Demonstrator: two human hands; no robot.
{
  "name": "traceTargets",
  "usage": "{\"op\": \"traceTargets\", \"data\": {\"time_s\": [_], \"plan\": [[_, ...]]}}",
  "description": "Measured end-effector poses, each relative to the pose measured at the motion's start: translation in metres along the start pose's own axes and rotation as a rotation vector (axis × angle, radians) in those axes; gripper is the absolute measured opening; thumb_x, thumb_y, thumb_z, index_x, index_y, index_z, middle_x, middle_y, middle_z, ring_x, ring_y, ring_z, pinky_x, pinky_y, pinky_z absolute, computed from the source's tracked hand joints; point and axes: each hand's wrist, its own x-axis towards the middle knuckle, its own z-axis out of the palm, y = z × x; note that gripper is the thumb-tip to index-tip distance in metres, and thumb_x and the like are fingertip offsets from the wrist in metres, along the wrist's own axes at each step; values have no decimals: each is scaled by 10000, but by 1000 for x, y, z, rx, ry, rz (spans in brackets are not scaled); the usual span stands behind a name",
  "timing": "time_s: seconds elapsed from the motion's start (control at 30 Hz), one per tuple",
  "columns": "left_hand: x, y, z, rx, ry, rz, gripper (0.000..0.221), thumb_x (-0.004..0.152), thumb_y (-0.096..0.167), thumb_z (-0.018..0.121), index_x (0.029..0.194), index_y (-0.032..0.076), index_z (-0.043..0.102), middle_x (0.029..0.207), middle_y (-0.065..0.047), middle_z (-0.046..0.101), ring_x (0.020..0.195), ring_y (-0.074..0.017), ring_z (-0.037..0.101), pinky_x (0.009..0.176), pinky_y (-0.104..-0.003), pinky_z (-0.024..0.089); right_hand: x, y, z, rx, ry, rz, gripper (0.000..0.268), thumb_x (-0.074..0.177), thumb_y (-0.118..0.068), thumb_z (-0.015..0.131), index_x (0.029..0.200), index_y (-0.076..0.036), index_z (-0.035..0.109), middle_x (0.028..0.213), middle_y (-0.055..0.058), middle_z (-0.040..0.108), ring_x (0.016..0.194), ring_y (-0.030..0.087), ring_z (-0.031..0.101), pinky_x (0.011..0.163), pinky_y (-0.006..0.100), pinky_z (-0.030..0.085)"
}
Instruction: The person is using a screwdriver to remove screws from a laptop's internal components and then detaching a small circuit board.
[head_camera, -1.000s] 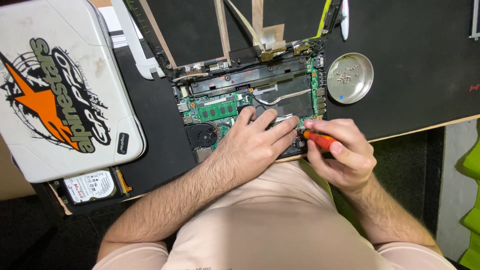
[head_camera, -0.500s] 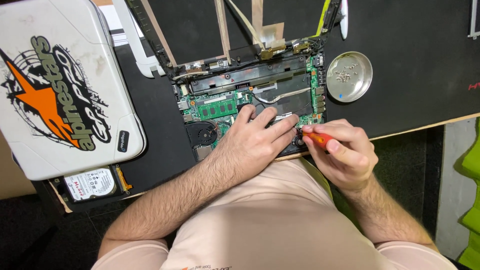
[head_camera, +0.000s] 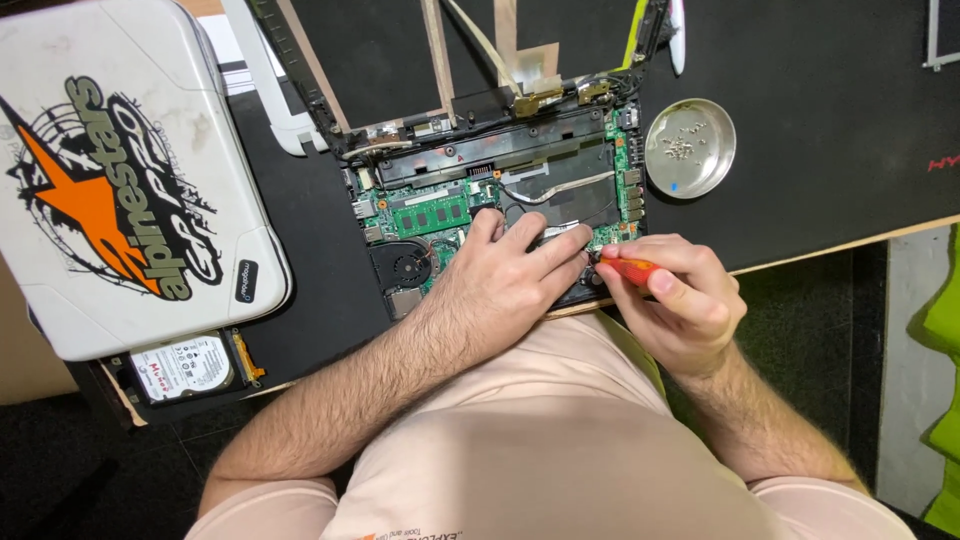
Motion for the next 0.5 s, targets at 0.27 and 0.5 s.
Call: {"op": "traceTargets", "data": {"time_s": [0.27, 0.5], "plan": [[-10, 3, -7, -25, 41, -78, 246, 1234, 197, 631, 1402, 162, 806, 1462, -25, 770, 1178, -292, 701, 935, -485, 473, 12, -13, 3, -146, -11, 14, 537, 966, 212, 982, 1339, -24, 676, 1087, 269, 840, 847, 518, 884, 600, 588, 685], [-53, -17, -49, -40, 66, -358, 162, 1188, 180, 758, 1331, 193, 832, 1222, 27, 767, 1093, -272, 712, 922, -422, 498, 12, -1, 0, 137, 31, 145, 591, 1133, 168, 858, 1508, -17, 440, 1249, 301, 783, 1052, 432, 871, 875, 487, 720]]}}
